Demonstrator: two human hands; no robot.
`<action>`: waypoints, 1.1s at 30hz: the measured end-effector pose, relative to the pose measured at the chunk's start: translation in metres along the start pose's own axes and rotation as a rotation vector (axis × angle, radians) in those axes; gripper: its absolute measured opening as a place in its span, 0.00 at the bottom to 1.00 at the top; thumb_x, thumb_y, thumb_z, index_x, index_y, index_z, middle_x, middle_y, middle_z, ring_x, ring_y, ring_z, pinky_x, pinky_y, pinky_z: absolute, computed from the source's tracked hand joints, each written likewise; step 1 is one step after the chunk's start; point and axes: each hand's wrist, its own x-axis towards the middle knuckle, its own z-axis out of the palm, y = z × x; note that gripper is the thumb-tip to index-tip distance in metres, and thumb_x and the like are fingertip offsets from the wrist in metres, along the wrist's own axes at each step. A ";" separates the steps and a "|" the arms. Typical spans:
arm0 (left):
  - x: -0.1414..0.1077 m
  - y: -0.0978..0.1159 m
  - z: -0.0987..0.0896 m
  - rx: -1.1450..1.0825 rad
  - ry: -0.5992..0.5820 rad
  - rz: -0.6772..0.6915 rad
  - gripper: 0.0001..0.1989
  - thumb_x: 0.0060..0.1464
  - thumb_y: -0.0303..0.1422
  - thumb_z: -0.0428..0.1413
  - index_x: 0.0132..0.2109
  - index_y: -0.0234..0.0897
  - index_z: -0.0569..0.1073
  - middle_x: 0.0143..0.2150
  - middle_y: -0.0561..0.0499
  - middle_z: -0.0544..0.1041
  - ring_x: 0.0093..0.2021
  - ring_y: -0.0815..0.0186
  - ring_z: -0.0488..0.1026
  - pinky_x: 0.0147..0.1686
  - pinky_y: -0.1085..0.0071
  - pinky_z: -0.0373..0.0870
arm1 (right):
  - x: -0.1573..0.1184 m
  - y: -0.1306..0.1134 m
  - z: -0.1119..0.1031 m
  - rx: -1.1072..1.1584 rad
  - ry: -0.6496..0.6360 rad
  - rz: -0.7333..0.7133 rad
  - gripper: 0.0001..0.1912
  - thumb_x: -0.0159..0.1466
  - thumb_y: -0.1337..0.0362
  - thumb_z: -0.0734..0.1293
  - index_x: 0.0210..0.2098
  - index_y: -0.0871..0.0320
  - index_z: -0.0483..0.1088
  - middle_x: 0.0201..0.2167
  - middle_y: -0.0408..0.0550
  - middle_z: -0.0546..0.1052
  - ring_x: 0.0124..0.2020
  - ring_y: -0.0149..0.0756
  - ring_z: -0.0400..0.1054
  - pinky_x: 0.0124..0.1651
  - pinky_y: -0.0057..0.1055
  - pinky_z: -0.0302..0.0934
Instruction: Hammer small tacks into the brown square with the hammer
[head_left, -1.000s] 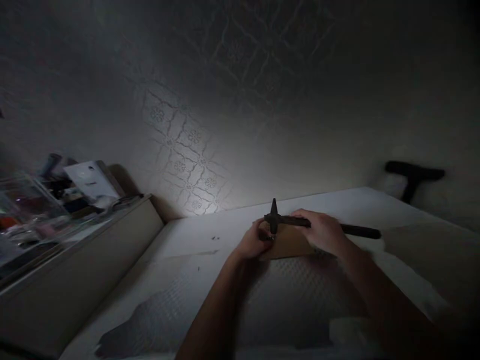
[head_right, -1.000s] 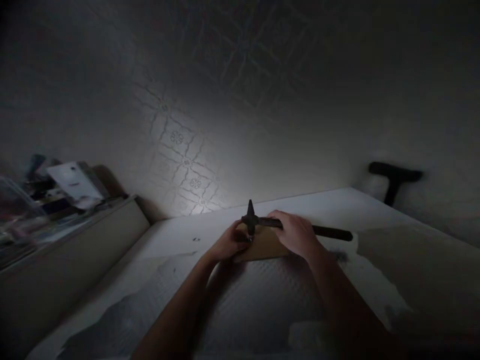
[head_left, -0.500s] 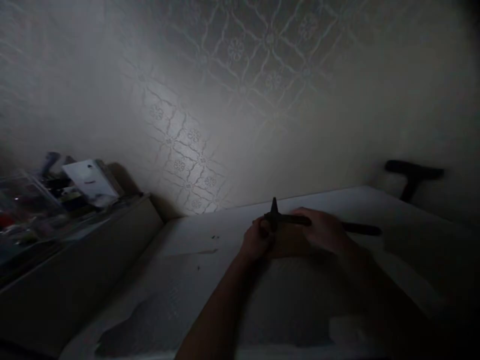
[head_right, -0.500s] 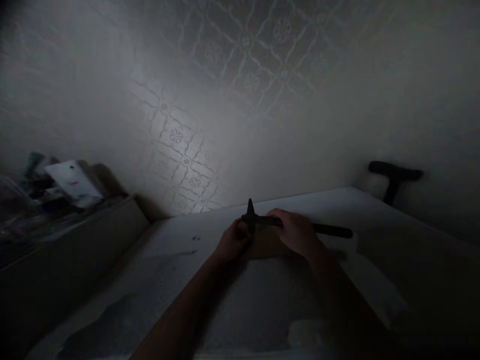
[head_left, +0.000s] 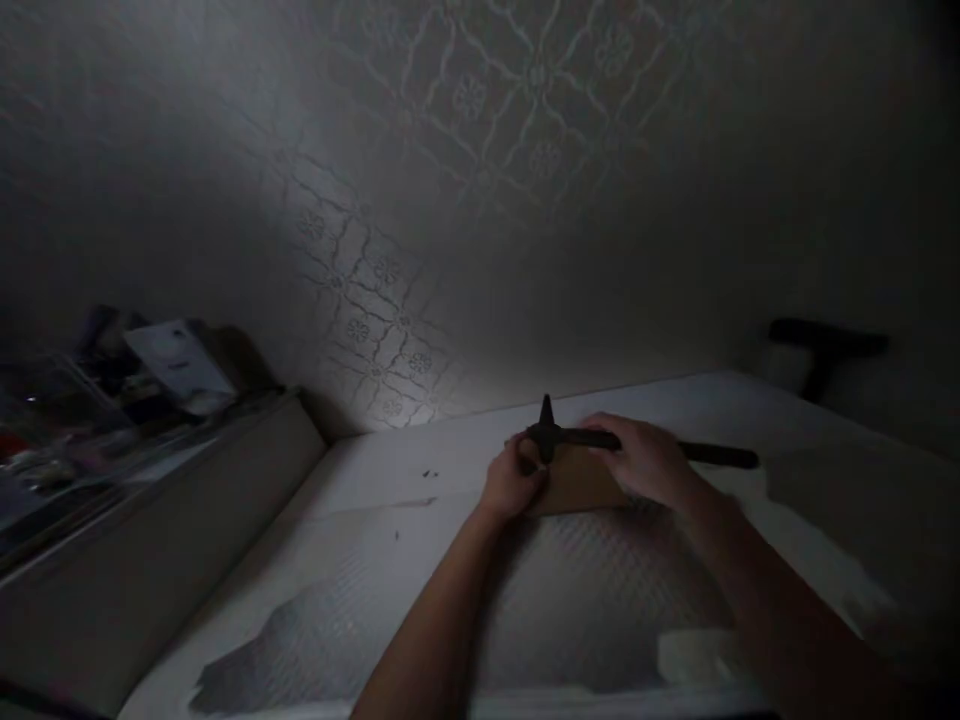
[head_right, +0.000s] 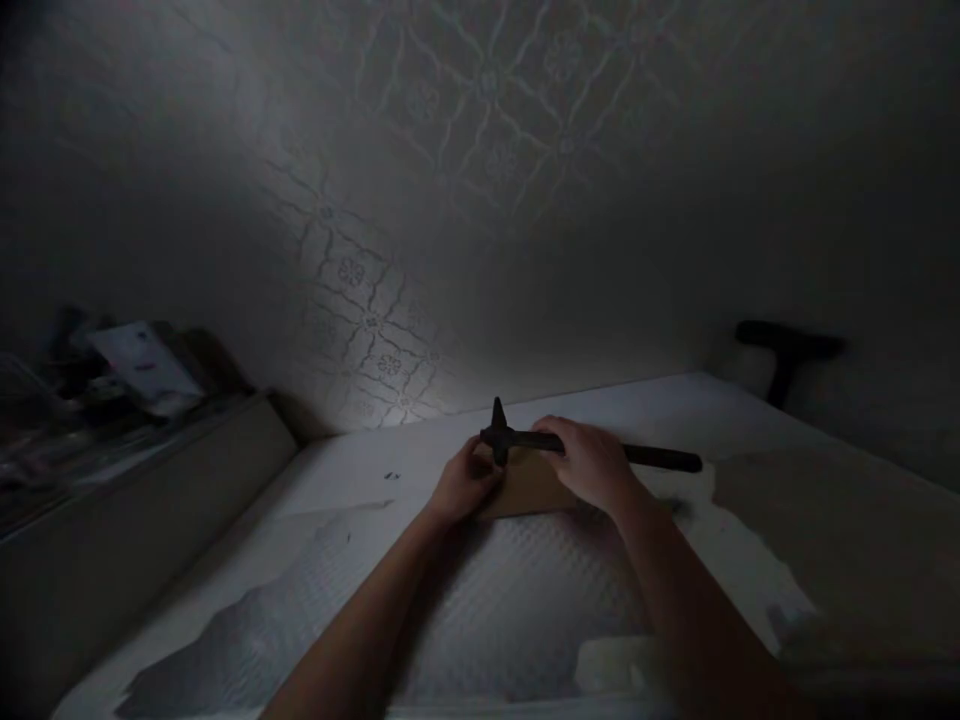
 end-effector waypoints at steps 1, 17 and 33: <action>0.000 0.000 0.000 0.008 0.006 0.007 0.28 0.45 0.29 0.57 0.55 0.38 0.61 0.43 0.46 0.74 0.43 0.60 0.72 0.42 0.66 0.68 | 0.000 0.000 0.000 0.006 -0.002 -0.001 0.17 0.55 0.71 0.63 0.42 0.49 0.69 0.39 0.40 0.77 0.39 0.38 0.71 0.38 0.29 0.61; 0.000 0.001 -0.007 -0.089 -0.083 0.009 0.34 0.41 0.24 0.57 0.57 0.37 0.58 0.42 0.47 0.74 0.41 0.64 0.71 0.42 0.68 0.67 | 0.000 -0.001 -0.001 0.011 -0.007 0.013 0.17 0.54 0.72 0.62 0.41 0.49 0.70 0.40 0.40 0.76 0.39 0.38 0.70 0.40 0.31 0.61; -0.001 0.002 -0.021 -0.472 -0.268 -0.038 0.36 0.37 0.18 0.54 0.57 0.33 0.56 0.37 0.49 0.72 0.37 0.67 0.69 0.38 0.71 0.66 | -0.001 -0.002 -0.002 -0.006 0.001 0.005 0.16 0.55 0.71 0.62 0.42 0.50 0.69 0.40 0.42 0.77 0.39 0.39 0.70 0.38 0.30 0.61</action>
